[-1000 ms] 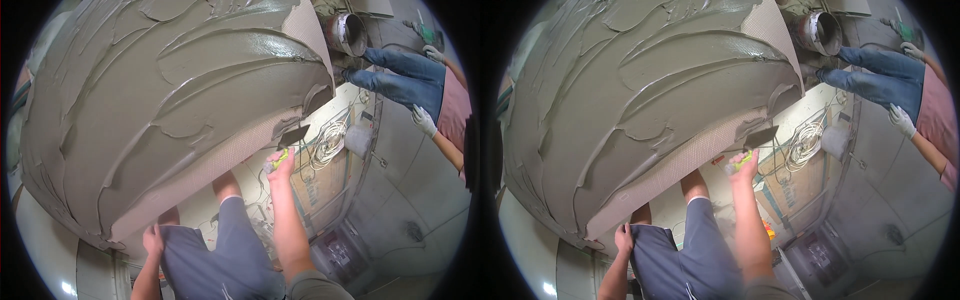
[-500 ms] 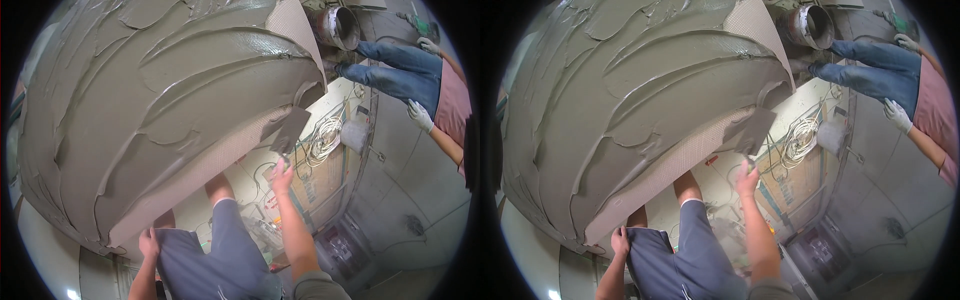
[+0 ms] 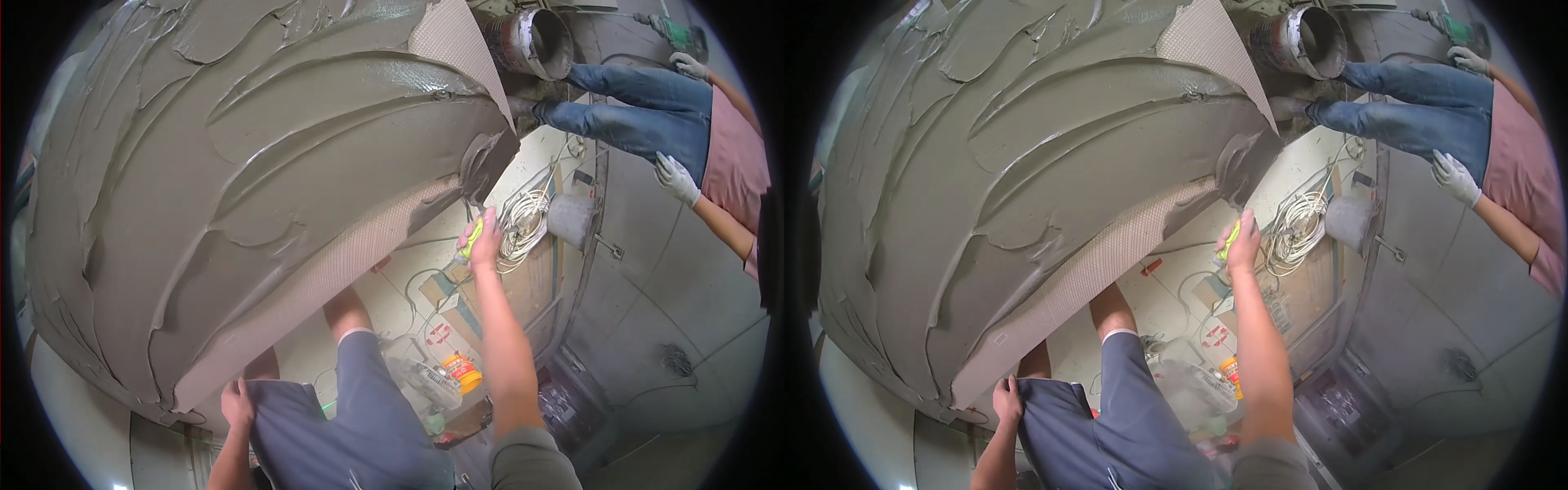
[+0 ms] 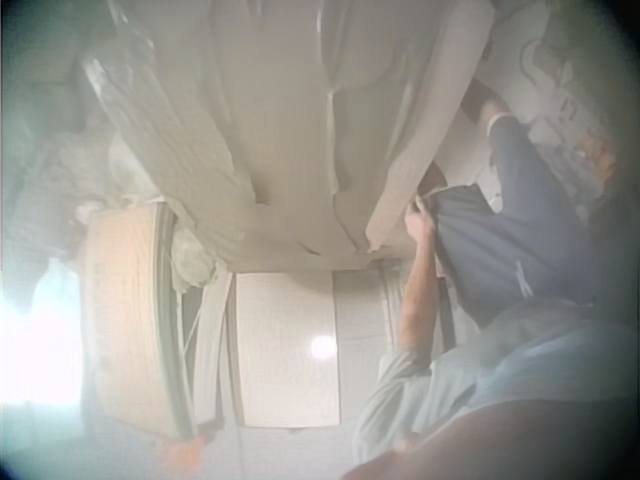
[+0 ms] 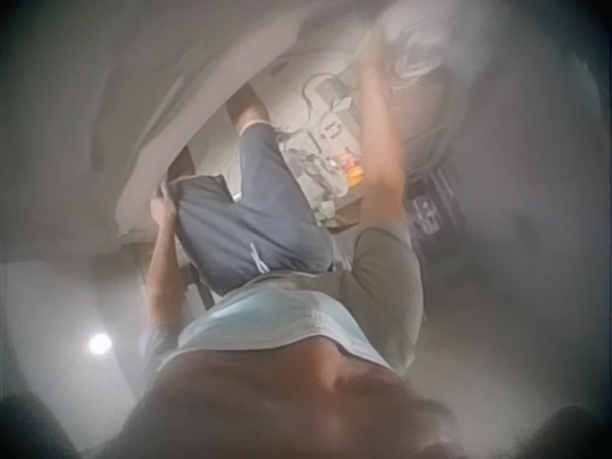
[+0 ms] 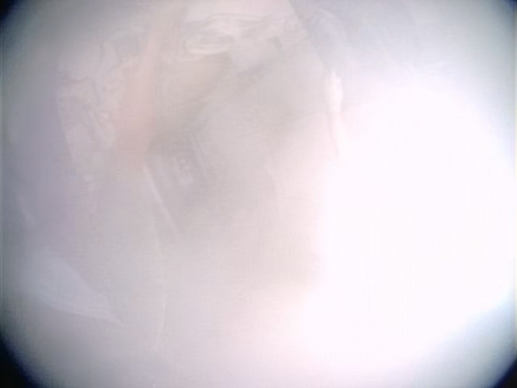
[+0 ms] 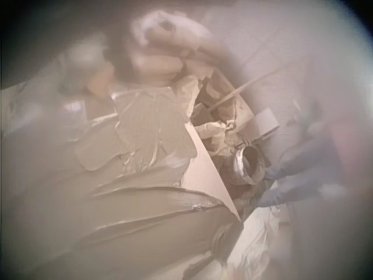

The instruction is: Spreading mortar onto the back of a large tile or panel using a trowel.

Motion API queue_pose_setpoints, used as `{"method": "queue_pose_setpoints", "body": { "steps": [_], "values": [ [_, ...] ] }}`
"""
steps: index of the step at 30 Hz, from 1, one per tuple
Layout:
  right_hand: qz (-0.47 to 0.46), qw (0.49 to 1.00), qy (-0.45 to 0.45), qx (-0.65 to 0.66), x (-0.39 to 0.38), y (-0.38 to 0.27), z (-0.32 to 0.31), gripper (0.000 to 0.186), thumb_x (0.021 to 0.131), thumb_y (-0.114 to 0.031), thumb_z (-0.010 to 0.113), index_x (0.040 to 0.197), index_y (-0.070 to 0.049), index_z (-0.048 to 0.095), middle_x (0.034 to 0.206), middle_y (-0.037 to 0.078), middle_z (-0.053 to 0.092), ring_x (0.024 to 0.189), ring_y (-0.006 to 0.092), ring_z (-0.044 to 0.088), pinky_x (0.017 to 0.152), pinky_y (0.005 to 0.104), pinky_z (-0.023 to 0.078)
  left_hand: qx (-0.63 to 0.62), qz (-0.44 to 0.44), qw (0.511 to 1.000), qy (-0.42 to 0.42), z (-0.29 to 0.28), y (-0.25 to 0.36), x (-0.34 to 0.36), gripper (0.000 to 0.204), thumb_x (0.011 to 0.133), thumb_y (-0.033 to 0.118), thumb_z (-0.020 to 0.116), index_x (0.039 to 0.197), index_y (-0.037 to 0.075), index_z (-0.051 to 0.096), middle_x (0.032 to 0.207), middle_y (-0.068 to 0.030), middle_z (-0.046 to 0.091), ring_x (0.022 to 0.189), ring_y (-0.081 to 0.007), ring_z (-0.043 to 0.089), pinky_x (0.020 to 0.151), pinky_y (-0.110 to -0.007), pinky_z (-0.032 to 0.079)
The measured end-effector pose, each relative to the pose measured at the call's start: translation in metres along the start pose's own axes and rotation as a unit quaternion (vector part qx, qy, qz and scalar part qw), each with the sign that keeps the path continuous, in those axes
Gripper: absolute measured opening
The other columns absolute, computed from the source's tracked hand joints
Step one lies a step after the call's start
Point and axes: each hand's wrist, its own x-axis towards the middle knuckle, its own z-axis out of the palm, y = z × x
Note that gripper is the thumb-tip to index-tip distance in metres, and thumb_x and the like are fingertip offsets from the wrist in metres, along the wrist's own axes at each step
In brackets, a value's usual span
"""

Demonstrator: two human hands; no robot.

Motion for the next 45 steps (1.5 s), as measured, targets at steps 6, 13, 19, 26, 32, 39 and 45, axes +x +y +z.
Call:
{"method": "queue_pose_setpoints", "body": {
  "steps": [6,13,19,26,32,39,45],
  "values": [
    [0.036,0.993,0.084,-0.072,-0.034,0.032,-0.036,0.040,0.105,-0.047,0.042,0.091,-0.010,0.046,0.060,0.006,0.047,0.042,0.0174,0.047,0.038,0.0318,0.039,-0.002,-0.015,1.000,-0.009,-0.006,-0.001,-0.003,0.046,0.100,0.041,0.051,0.092,-0.002,0.065,0.090,-0.0240,0.066,0.089,-0.0426,0.063,0.081,-0.048,0.048],
    [-0.047,0.986,0.049,-0.155,-0.001,-0.062,-0.031,0.038,0.107,-0.043,0.041,0.094,-0.008,0.050,0.062,0.002,0.049,0.044,0.0119,0.046,0.041,0.0267,0.040,-0.012,-0.007,1.000,-0.005,-0.007,0.000,-0.004,0.047,0.100,0.042,0.051,0.094,-0.002,0.065,0.090,-0.0243,0.067,0.088,-0.0429,0.063,0.081,-0.047,0.048],
    [-0.037,0.970,-0.062,-0.232,-0.011,-0.049,0.002,0.042,0.107,-0.047,0.039,0.092,-0.009,0.051,0.064,0.000,0.050,0.044,0.0079,0.045,0.041,0.0234,0.038,-0.026,-0.002,1.000,-0.002,-0.007,-0.009,-0.003,0.047,0.100,0.042,0.051,0.093,-0.003,0.065,0.091,-0.0248,0.066,0.088,-0.0431,0.063,0.081,-0.047,0.048],
    [-0.066,0.905,-0.111,-0.405,-0.121,0.062,0.059,0.044,0.103,-0.040,0.048,0.109,0.003,0.054,0.086,0.028,0.064,0.088,0.0466,0.063,0.080,0.0500,0.049,-0.030,-0.003,1.000,0.003,-0.003,-0.017,-0.001,0.047,0.099,0.042,0.051,0.093,-0.002,0.064,0.090,-0.0244,0.066,0.089,-0.0427,0.063,0.080,-0.047,0.048],
    [-0.110,0.751,-0.382,-0.526,-0.194,0.037,0.125,0.043,0.098,-0.045,0.057,0.100,-0.002,0.052,0.093,0.023,0.067,0.075,0.0454,0.066,0.069,0.0514,0.054,-0.024,-0.005,1.000,0.013,-0.003,-0.017,0.000,0.047,0.099,0.043,0.052,0.086,-0.001,0.060,0.085,-0.0223,0.063,0.083,-0.0417,0.060,0.078,-0.047,0.047],
    [-0.357,0.709,-0.133,-0.593,-0.066,-0.068,0.148,0.041,0.097,-0.046,0.058,0.094,-0.006,0.050,0.076,0.021,0.067,0.072,0.0417,0.068,0.062,0.0509,0.055,-0.023,-0.007,1.000,0.010,-0.003,-0.014,-0.003,0.047,0.099,0.043,0.052,0.085,-0.001,0.059,0.082,-0.0215,0.062,0.081,-0.0417,0.059,0.077,-0.047,0.047],
    [-0.292,0.784,0.026,-0.547,0.003,-0.101,0.109,0.044,0.101,-0.045,0.053,0.101,-0.001,0.051,0.090,0.032,0.067,0.080,0.0533,0.064,0.073,0.0563,0.052,-0.002,-0.015,1.000,0.012,-0.002,-0.016,-0.003,0.047,0.099,0.043,0.052,0.088,-0.001,0.063,0.087,-0.0227,0.065,0.086,-0.0426,0.062,0.079,-0.048,0.048]
  ]
}}
